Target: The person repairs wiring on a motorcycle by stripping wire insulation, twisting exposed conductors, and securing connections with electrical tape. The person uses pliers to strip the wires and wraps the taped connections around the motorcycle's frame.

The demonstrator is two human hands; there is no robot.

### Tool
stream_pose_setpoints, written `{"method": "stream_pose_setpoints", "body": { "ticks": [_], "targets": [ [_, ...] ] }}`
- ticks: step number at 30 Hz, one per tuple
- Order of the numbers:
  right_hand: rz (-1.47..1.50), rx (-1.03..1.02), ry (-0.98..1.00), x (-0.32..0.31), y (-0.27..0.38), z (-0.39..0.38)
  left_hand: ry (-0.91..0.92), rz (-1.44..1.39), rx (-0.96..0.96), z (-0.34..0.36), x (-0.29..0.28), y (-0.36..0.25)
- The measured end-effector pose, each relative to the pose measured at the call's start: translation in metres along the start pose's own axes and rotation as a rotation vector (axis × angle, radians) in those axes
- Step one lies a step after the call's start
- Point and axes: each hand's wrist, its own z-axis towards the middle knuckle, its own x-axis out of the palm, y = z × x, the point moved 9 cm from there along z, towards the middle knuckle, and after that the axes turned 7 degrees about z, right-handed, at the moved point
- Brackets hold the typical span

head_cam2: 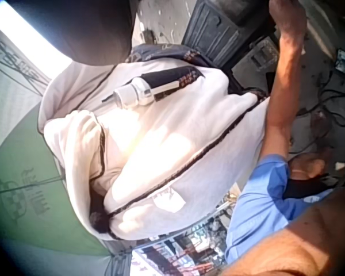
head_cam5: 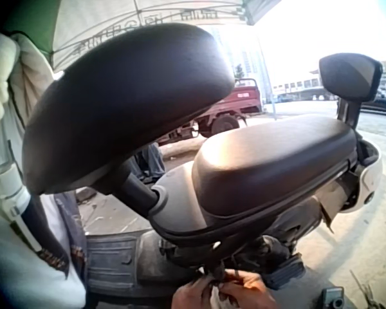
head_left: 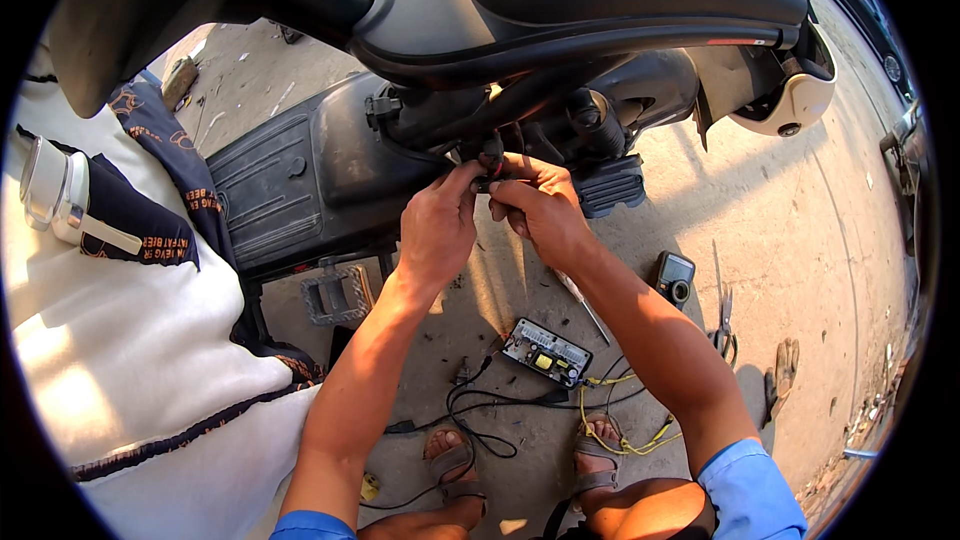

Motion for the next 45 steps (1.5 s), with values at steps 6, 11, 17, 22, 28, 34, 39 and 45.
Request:
{"method": "stream_pose_setpoints", "body": {
  "ticks": [6, 11, 17, 22, 28, 34, 39, 45],
  "targets": [
    [-0.243, -0.080, 0.019, 0.002, -0.002, 0.005, -0.036, 0.034, 0.030, -0.001, -0.001, 0.002],
    [-0.302, -0.071, -0.006, -0.003, -0.013, 0.006, -0.070, 0.036, 0.078, 0.003, -0.003, -0.004],
    [-0.226, 0.098, -0.007, 0.002, -0.021, -0.004, -0.176, 0.046, 0.114, 0.001, -0.016, -0.004],
    [0.094, 0.231, 0.031, -0.002, -0.035, -0.005, -0.219, 0.112, 0.179, -0.007, -0.021, -0.020],
    [0.230, 0.333, -0.033, 0.000, -0.039, -0.008, -0.230, 0.103, 0.213, -0.006, -0.022, -0.018],
    [0.154, 0.299, -0.018, -0.002, -0.033, -0.007, -0.229, 0.034, 0.270, -0.003, -0.020, -0.020],
    [0.041, 0.272, -0.223, -0.016, -0.020, -0.007, -0.212, -0.099, 0.240, -0.001, -0.018, -0.010],
    [0.092, 0.139, -0.060, -0.008, -0.018, 0.011, -0.185, -0.141, 0.208, 0.000, -0.016, -0.008]
  ]
}}
